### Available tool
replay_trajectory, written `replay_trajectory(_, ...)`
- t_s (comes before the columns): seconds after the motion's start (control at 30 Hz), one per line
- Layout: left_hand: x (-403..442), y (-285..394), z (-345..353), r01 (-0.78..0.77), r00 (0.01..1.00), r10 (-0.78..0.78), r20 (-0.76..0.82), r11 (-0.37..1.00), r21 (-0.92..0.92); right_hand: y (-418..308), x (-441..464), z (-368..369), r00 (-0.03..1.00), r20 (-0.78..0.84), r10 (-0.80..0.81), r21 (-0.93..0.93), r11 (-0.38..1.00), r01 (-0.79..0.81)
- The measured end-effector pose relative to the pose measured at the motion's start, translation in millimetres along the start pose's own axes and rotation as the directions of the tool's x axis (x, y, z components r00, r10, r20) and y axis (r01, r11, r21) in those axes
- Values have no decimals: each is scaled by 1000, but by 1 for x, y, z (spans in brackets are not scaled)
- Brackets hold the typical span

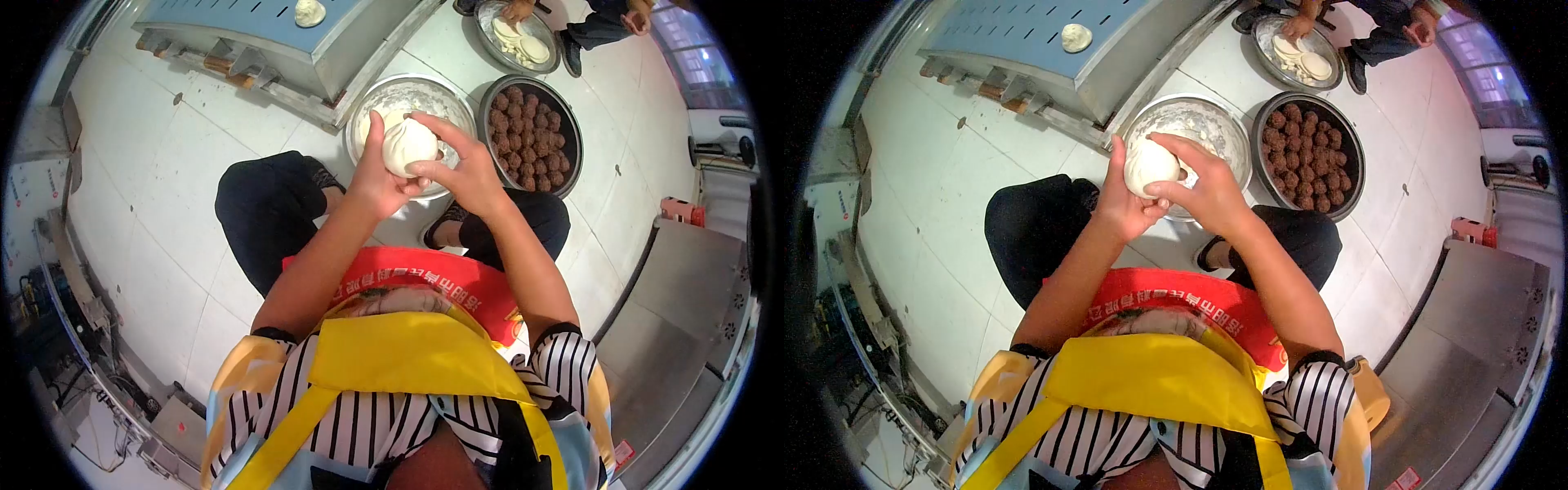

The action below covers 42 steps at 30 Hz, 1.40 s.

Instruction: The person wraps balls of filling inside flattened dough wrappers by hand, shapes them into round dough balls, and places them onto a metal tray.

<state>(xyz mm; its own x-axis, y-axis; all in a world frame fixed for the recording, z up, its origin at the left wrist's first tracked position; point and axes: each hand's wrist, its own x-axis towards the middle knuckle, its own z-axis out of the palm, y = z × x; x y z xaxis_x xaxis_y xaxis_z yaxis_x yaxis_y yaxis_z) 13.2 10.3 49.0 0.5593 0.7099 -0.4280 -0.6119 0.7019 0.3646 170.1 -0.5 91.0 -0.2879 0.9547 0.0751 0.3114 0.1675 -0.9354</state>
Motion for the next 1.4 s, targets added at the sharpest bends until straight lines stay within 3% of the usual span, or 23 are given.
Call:
replay_trajectory(0.1, -5, 6, -2, 61, 991, -66, 117, 997, 50, 12, 5, 2, 998, -43, 48, 119, 992, -43)
replay_trajectory(0.2, -5, 4, 16, 26, 999, -19, -51, 991, 134, 18, 5, 15, 994, -98, 57, 213, 976, -35)
replay_trajectory(0.3, -6, 2, 26, -64, 994, 77, -82, 985, 158, 7, 9, 21, 968, -238, 82, -14, 996, -88)
replay_trajectory(0.33, -5, 2, 33, -114, 982, 125, -143, 990, 80, 3, 8, 21, 974, -224, 18, -84, 996, -38)
replay_trajectory(0.43, -2, 0, 20, -252, 959, 261, -109, 964, 85, 9, 12, 14, 994, -112, -7, 314, 948, 43)
replay_trajectory(0.53, -4, 2, 20, -219, 973, 230, -32, 955, 198, 3, 14, 13, 983, -78, 166, 182, 972, -150)
replay_trajectory(0.63, -10, 6, 25, -140, 990, 140, 29, 990, 12, 8, 14, 18, 976, -202, -77, -57, 996, 67)
replay_trajectory(0.73, -15, 6, 44, -264, 956, 289, -48, 923, 281, -5, 14, 13, 998, -64, -14, 219, 975, 28)
replay_trajectory(0.83, -7, 11, 33, -156, 981, 184, -61, 937, 314, -5, 16, 16, 973, -164, 161, 160, 978, -135)
replay_trajectory(0.87, -4, 9, 34, -171, 973, 203, -112, 955, 242, -5, 17, 19, 966, -244, 84, 23, 996, -81)
replay_trajectory(0.93, -8, 15, 38, -180, 981, 188, -55, 975, 127, -5, 21, 26, 925, -367, -101, -262, 965, 2)
replay_trajectory(0.97, -10, 16, 39, -174, 984, 176, -24, 982, 69, -7, 21, 23, 940, -324, -104, -157, 986, 55)
replay_trajectory(1.03, -12, 20, 35, -189, 981, 194, 1, 954, 235, -16, 23, 16, 965, -233, -124, 69, 987, 144)
replay_trajectory(1.13, -13, 22, 37, -103, 989, 137, -61, 916, 387, -24, 20, 8, 980, -65, 189, 323, 933, -159)
replay_trajectory(1.17, -13, 22, 42, -58, 989, 109, -98, 906, 420, -22, 21, 12, 978, -164, 132, 189, 977, -100)
replay_trajectory(1.2, -15, 18, 62, -114, 949, 184, -255, 957, 265, -16, 21, 21, 966, -252, 64, 49, 997, -53)
replay_trajectory(1.23, -13, 18, 54, -134, 973, 174, -152, 961, 242, -11, 23, 27, 943, -331, -19, -92, 996, -12)
replay_trajectory(1.27, -11, 17, 39, -144, 986, 159, -51, 965, 221, -5, 25, 26, 946, -293, -139, -148, 984, 98)
replay_trajectory(1.33, -16, 22, 23, -126, 986, 99, 136, 970, 207, -26, 21, 20, 992, -122, 19, 274, 962, 15)
replay_trajectory(1.37, -17, 24, 26, -114, 993, 101, 66, 964, 238, -33, 21, 15, 998, -14, 60, 457, 888, -46)
replay_trajectory(1.4, -17, 24, 35, -100, 995, 104, -1, 958, 268, -29, 19, 11, 974, 120, 193, 478, 848, -227)
